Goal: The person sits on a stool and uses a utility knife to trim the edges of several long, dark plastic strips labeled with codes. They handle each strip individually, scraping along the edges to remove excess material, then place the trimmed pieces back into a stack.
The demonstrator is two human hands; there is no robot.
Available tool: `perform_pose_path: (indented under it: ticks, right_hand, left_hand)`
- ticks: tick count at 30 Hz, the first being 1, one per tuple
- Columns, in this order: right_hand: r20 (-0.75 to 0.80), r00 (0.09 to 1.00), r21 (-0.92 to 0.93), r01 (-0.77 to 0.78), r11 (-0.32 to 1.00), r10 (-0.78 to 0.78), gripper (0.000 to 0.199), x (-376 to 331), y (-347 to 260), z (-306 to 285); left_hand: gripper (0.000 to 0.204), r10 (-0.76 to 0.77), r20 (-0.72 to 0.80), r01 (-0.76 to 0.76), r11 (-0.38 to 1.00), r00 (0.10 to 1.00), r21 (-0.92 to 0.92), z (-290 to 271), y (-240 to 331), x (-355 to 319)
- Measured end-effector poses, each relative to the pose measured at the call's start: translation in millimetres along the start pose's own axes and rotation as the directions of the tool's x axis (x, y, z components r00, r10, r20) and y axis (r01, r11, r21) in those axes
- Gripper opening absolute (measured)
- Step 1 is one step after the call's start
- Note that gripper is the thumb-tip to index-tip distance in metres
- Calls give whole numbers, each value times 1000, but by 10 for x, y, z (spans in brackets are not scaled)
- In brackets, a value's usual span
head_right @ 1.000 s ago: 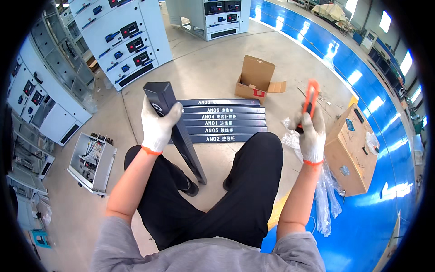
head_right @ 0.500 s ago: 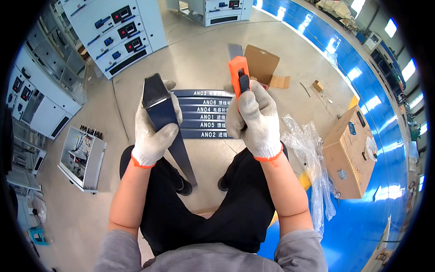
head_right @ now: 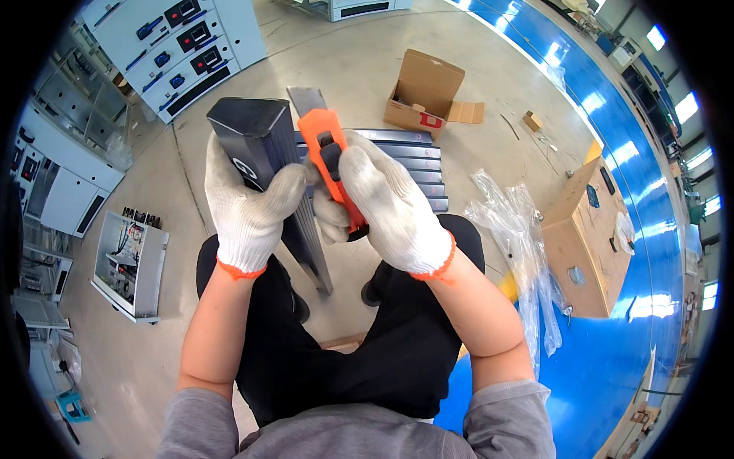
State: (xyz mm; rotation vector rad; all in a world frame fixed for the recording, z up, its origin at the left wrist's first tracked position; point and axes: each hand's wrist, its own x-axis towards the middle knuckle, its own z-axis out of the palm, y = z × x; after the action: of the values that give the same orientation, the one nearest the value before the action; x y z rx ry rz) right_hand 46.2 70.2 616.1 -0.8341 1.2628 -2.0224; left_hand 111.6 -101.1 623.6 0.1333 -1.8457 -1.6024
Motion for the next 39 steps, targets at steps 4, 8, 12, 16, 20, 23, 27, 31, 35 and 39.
perform_pose_path:
  ticks: [4,8,12,16,20,23,27,31,35,39]
  right_hand:
    - [-106,993,-150,-57,987,41,62,-80,-37,-19]
    - [-214,974,-69,-97,993,80,56,-107,0,36]
    - [-170,984,-96,-74,993,57,54,-122,1,19]
    - [-160,986,-110,-70,991,52,57,-144,-36,30]
    - [-171,982,-59,-87,994,76,59,-140,-66,20]
    - [-177,979,-23,-103,994,98,59,-138,-78,1]
    - [-115,986,-96,-134,986,123,58,-137,-145,-44]
    - [-168,977,-119,-153,981,132,55,-151,-215,-23]
    - [-117,989,-114,-108,988,95,51,-146,-173,-113]
    - [-139,980,-10,-147,989,144,50,-151,-192,-99]
  left_hand:
    - [65,70,24,-71,996,997,46,84,-76,-48]
    - [65,96,27,-98,992,995,81,149,-72,-59]
    - [63,115,7,-115,993,993,18,180,-113,-73]
    - [62,102,12,-103,995,995,15,189,-105,-89]
    - [62,49,34,-49,999,998,20,196,-86,-92]
    - [62,72,41,-72,997,997,-23,228,-57,-127]
    - [61,138,9,-138,989,990,-51,225,-73,-106]
    - [62,49,61,-43,995,997,-87,221,-40,-134]
    - [63,-3,95,10,997,995,-71,239,-35,-134]
    - [64,-45,143,60,993,989,-101,213,16,-126]
